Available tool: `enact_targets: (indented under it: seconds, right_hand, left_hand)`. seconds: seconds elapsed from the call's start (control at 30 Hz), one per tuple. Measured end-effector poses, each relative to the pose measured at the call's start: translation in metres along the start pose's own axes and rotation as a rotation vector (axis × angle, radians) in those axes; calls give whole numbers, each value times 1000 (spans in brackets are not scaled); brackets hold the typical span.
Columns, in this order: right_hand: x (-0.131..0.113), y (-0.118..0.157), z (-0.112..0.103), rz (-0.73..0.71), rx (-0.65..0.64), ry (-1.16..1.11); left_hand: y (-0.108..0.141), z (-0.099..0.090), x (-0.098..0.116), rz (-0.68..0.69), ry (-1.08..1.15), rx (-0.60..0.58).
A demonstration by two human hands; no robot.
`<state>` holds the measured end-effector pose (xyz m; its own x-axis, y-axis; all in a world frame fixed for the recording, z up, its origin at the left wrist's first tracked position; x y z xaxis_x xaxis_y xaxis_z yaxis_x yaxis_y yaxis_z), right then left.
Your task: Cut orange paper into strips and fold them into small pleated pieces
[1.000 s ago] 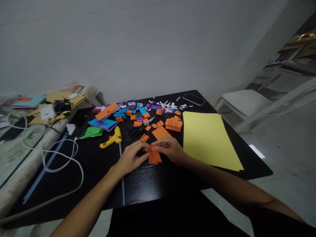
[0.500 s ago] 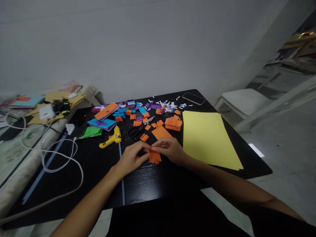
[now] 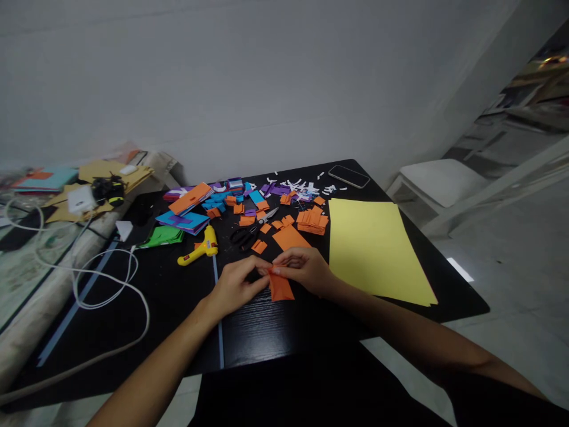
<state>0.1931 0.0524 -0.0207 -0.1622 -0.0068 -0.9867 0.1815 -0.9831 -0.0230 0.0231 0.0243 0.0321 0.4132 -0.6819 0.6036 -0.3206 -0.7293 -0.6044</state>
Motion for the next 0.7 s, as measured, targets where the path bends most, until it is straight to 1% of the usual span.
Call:
enact_targets:
  seconds: [0.2, 0.4, 0.5, 0.7]
  right_hand:
    - [-4, 1, -1, 1, 8, 13]
    - [-2, -2, -1, 16, 18, -8]
    - [-2, -4, -1, 39, 11, -24]
    - [-4, -7, -3, 98, -30, -46]
  left_hand:
    - [-1, 0, 4, 55, -20, -11]
    - [-3, 0, 7, 91, -2, -13]
    - [-4, -1, 6, 81, 3, 4]
    - [-4, -4, -2, 12, 4, 41]
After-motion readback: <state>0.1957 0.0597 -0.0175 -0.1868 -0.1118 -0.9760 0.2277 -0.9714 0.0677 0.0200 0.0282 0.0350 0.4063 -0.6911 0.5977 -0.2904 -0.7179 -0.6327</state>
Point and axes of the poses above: each hand's wrist, its own y-axis away from the middle knuckle, its own z-axis out of the palm, x = y × z, the point moved 5 cm from there along -y, towards the middle knuckle, and after that the axes turned 11 degrees about x, right-handed, at the moved point
